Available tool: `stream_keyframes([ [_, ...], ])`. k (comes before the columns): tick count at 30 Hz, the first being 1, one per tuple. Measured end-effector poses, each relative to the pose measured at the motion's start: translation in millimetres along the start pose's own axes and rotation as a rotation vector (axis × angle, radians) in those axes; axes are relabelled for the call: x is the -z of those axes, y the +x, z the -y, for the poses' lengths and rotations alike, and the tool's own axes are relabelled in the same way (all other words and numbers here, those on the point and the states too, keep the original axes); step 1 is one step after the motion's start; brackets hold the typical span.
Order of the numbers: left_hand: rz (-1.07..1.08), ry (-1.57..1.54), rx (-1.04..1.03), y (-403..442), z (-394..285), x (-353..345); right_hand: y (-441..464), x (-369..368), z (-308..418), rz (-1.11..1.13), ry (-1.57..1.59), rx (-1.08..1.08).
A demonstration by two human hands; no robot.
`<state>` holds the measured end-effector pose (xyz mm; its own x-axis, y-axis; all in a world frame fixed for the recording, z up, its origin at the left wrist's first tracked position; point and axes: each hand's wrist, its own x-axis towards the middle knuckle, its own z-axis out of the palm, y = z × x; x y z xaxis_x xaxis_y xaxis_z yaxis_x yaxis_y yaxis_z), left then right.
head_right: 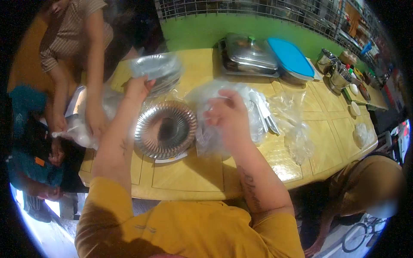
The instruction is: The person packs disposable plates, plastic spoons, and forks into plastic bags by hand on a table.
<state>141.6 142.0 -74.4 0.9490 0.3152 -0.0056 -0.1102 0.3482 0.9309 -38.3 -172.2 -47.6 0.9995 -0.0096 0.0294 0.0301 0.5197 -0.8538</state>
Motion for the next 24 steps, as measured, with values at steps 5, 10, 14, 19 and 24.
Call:
stream_keyframes([
  [5, -0.437, 1.402, -0.375, -15, -7, 13, 2, 0, 2, -0.032, -0.045, -0.043],
  [10, -0.087, 0.864, -0.122, 83, 39, 93, 13, 12, -23, 0.026, -0.124, 0.016],
  [14, 0.042, 0.403, -0.012, 69, 42, 73, 9, 12, -14, 0.042, 0.047, 0.014],
  [19, -0.094, 0.788, -0.146, 31, 24, 37, 9, 17, 5, -0.081, 0.134, 0.017],
  [24, -0.277, 1.431, -0.442, 21, 18, 49, 30, 48, 20, -0.249, 0.128, 0.219],
])
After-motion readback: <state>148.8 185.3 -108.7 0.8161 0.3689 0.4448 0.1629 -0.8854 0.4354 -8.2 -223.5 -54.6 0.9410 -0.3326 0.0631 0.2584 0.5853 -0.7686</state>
